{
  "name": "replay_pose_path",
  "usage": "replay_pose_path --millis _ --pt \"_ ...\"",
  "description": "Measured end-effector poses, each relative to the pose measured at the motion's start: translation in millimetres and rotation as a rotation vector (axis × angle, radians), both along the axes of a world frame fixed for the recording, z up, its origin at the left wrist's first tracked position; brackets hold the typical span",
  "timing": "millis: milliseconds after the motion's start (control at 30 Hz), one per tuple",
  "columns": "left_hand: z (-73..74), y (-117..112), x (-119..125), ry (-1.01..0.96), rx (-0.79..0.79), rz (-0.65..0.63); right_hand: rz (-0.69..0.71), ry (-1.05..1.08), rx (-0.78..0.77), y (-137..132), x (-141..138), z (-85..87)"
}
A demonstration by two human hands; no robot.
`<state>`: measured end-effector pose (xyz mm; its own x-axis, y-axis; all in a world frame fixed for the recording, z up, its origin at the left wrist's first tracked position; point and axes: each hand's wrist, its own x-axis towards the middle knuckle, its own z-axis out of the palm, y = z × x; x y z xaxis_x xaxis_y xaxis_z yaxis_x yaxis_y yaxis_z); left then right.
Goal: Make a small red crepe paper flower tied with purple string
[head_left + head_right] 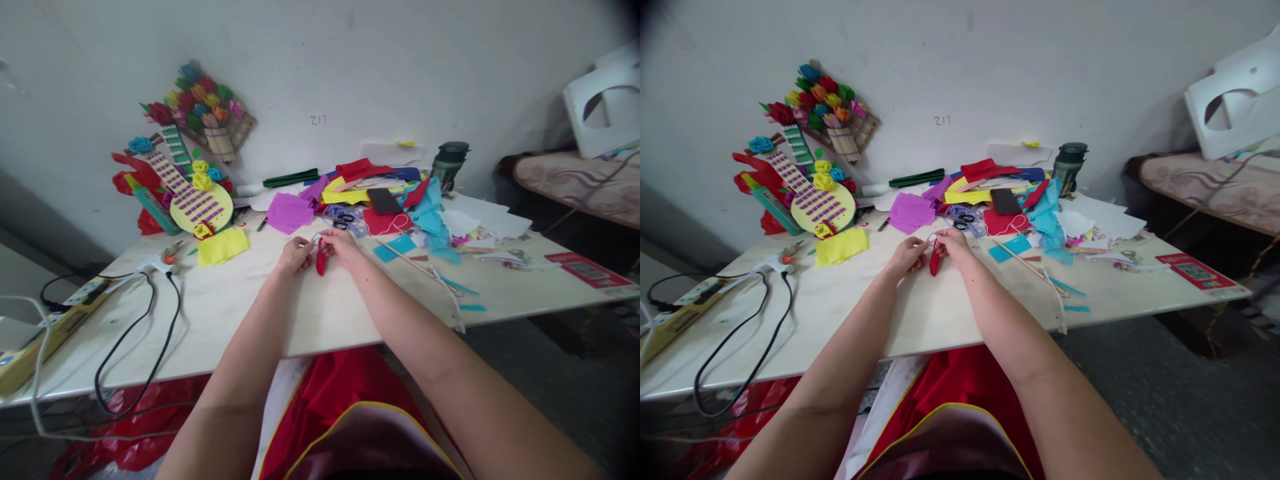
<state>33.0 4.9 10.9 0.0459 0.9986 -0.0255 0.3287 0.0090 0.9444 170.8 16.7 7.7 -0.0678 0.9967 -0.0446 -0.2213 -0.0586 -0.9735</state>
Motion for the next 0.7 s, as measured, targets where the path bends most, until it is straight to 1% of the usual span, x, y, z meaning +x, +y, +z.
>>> replay_pose_path --millis 67,133,200,267,433,600,700 --pt "1.1 -1.3 0.2 -0.008 0.129 0.018 -0.007 0.003 -0.005 0.4 0.3 0.0" --pt "2.4 -2.0 0.1 -0.071 0.272 0.039 -0.012 -0.002 -0.017 0.3 0.6 0.4" --pt "2.3 -1.4 0.0 -0.069 0.342 0.053 -0.012 -0.008 -0.018 -0.4 0.8 1.0" --pt "-0.1 0.5 0.0 0.03 0.336 0.064 -0.012 -0.01 -0.008 -1.6 1.0 1.6" --pt "-6.2 5.0 2.1 0.362 0.272 0.125 -0.002 -0.013 0.009 -3.4 1.0 1.6" --pt "-0.9 2.2 8.7 0.672 0.2 0.082 0.03 -0.028 0.02 -2.8 1.5 0.5" --pt "-0.9 1.5 9.9 0.739 0.249 0.022 0.042 -0.023 0.021 -2.5 2.1 0.0"
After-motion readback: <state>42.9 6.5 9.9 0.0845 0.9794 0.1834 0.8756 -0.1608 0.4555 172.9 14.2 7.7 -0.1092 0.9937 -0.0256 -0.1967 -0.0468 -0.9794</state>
